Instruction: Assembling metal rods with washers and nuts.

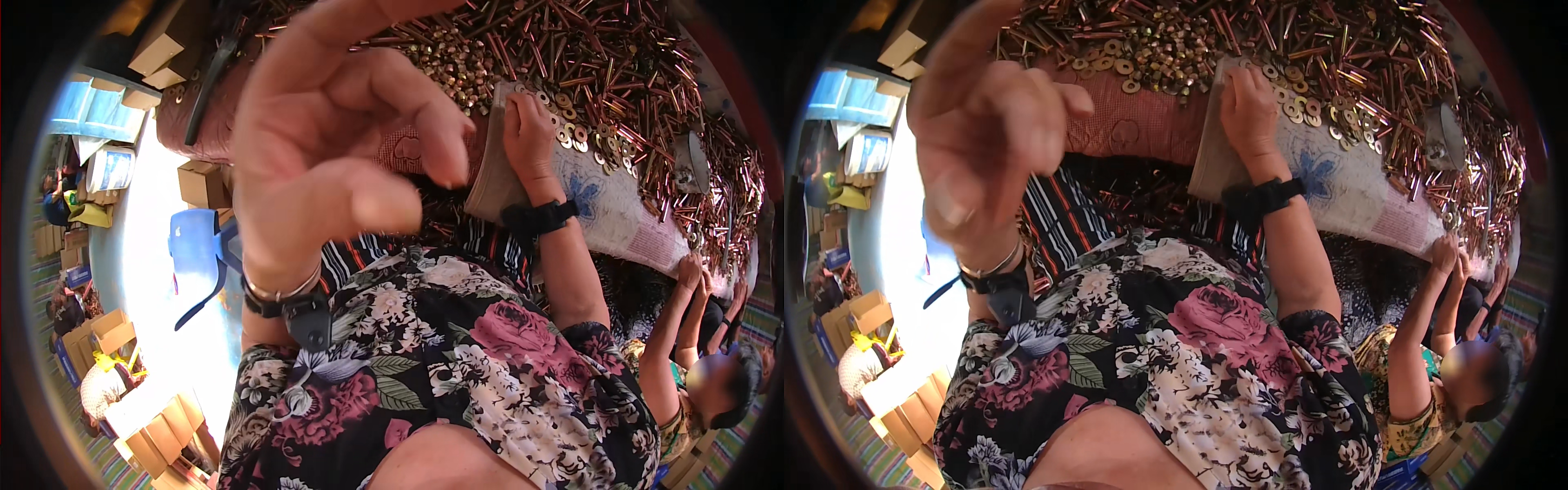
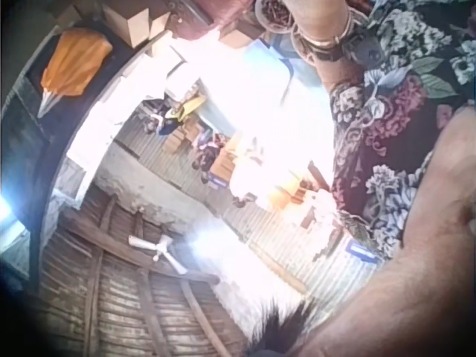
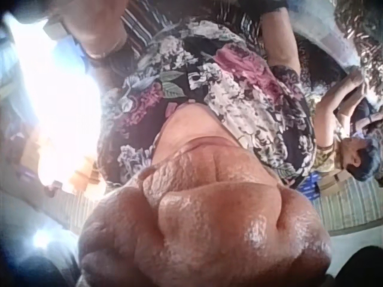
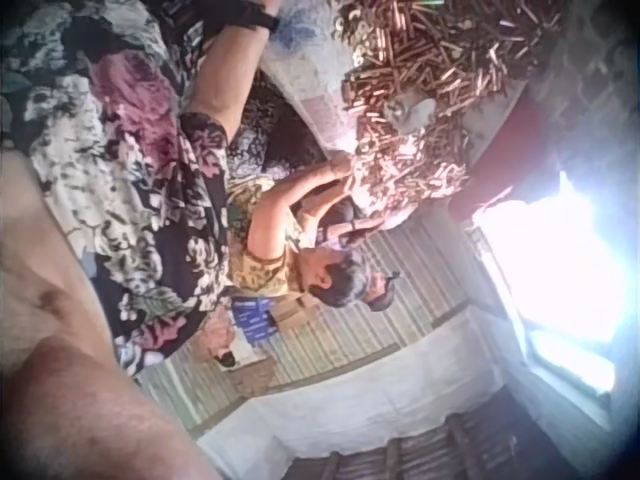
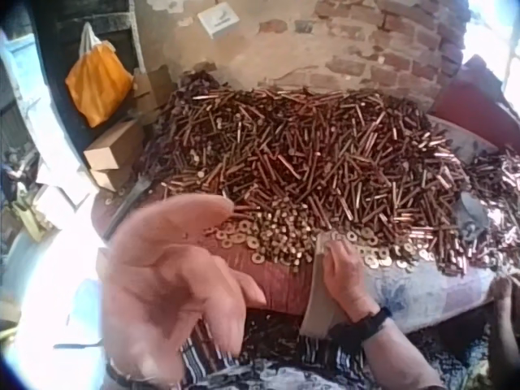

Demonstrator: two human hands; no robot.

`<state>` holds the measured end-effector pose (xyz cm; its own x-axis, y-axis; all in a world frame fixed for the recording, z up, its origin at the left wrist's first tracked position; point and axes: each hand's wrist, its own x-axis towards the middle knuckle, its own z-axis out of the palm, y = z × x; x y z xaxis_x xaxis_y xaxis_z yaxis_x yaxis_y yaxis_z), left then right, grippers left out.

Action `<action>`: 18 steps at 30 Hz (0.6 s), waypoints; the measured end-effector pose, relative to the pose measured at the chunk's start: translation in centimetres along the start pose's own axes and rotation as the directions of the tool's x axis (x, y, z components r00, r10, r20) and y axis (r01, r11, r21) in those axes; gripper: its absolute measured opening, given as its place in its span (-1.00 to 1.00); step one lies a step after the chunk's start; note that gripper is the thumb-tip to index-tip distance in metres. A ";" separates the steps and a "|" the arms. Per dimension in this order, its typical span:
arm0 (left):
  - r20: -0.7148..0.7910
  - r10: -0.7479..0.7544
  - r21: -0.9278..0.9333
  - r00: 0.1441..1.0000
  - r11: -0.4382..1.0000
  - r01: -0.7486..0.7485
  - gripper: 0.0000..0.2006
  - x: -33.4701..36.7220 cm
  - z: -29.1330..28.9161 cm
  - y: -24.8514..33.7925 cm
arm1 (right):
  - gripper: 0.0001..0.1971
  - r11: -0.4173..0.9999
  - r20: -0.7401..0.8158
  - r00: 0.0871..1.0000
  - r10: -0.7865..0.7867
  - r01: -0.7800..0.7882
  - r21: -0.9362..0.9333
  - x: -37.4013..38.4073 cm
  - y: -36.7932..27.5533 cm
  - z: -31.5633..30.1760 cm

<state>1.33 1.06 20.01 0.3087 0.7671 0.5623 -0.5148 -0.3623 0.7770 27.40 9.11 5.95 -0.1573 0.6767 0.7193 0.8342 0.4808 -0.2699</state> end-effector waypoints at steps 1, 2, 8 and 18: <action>0.071 0.036 -0.011 0.997 0.999 -0.035 -0.22 0.3 0.2 0.6 | -0.90 1.000 -0.006 1.000 0.010 -0.010 -0.003 0.0 0.2 0.0; 0.141 0.071 -0.026 0.987 0.997 -0.068 -0.19 0.5 0.3 1.1 | -0.90 1.000 -0.006 1.000 0.011 -0.011 -0.006 -0.1 0.4 0.0; 0.505 0.207 -0.073 0.838 0.978 -0.197 -0.20 1.7 -0.8 3.4 | -0.89 1.000 0.012 1.000 0.025 -0.025 0.008 -0.2 1.8 0.2; 0.412 0.227 0.095 0.883 0.953 -0.289 -0.42 -0.8 -0.1 1.8 | -0.92 0.998 -0.002 0.999 0.042 -0.042 0.057 -0.1 0.3 0.1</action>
<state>0.04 -0.11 20.97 0.4851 0.3771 0.7890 -0.5037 -0.6170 0.6046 27.55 9.24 5.70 -0.1207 0.6952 0.7086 0.8089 0.4827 -0.3358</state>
